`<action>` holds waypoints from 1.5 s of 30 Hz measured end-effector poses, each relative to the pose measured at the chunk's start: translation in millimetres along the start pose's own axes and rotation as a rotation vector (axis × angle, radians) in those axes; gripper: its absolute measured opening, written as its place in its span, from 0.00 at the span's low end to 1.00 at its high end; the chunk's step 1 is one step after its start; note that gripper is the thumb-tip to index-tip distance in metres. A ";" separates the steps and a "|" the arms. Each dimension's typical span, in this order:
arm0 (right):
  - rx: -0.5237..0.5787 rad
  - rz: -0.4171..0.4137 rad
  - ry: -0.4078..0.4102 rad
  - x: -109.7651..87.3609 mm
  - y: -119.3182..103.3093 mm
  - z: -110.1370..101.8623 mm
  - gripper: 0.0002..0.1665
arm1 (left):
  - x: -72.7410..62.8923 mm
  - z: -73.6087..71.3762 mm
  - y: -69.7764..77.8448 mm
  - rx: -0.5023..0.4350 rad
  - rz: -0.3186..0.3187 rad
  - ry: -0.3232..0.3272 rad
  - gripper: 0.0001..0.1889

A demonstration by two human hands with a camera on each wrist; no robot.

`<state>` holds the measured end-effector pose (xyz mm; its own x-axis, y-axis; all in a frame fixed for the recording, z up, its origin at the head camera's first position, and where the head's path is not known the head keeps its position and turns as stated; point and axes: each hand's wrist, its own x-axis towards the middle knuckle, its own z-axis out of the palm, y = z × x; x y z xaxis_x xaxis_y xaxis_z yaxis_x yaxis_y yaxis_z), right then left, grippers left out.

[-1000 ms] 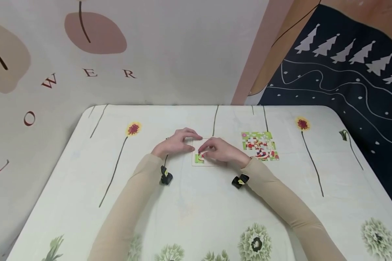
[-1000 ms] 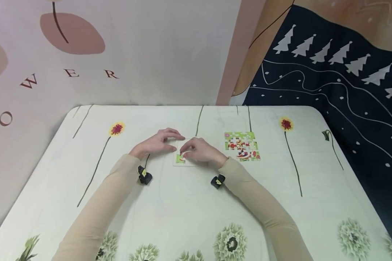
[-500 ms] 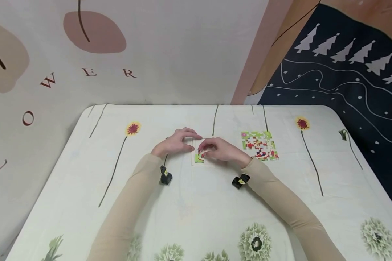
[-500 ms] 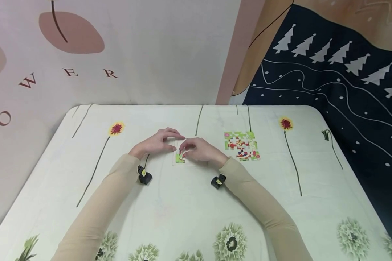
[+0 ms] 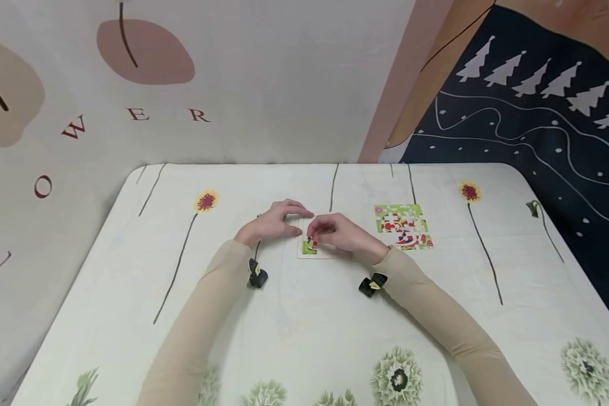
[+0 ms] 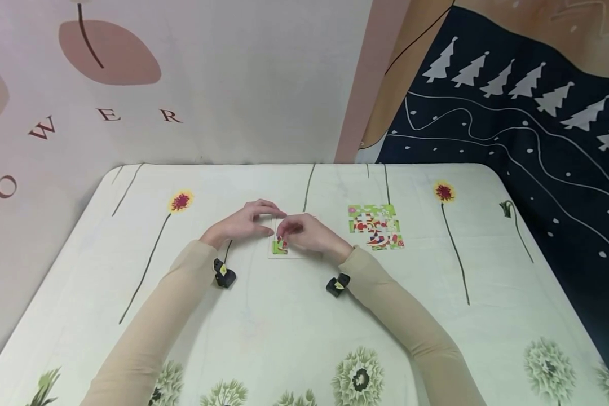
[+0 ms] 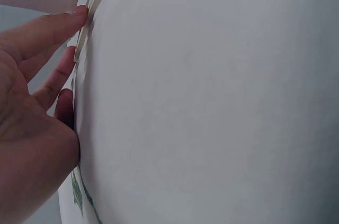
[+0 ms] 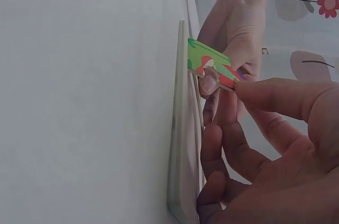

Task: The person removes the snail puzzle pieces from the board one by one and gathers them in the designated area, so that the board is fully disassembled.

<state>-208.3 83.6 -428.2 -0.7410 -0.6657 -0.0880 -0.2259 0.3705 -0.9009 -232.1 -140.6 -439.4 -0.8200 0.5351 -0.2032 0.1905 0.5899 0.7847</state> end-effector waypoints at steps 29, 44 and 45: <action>-0.004 0.030 0.032 -25.5 -3.7 -25.8 0.13 | -2.3 0.4 0.6 -0.036 -0.011 -0.006 0.25; -0.095 0.068 0.068 -50.7 1.0 -61.4 0.10 | -0.1 0.4 0.1 -0.027 0.001 -0.010 0.25; -0.102 0.070 0.071 -52.7 1.5 -63.6 0.10 | -0.8 -0.1 0.3 -0.028 0.001 -0.009 0.25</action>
<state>-209.8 160.4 -398.0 -0.7994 -0.5897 -0.1152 -0.2326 0.4805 -0.8456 -231.4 -141.0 -438.9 -0.8150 0.5409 -0.2078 0.1758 0.5726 0.8008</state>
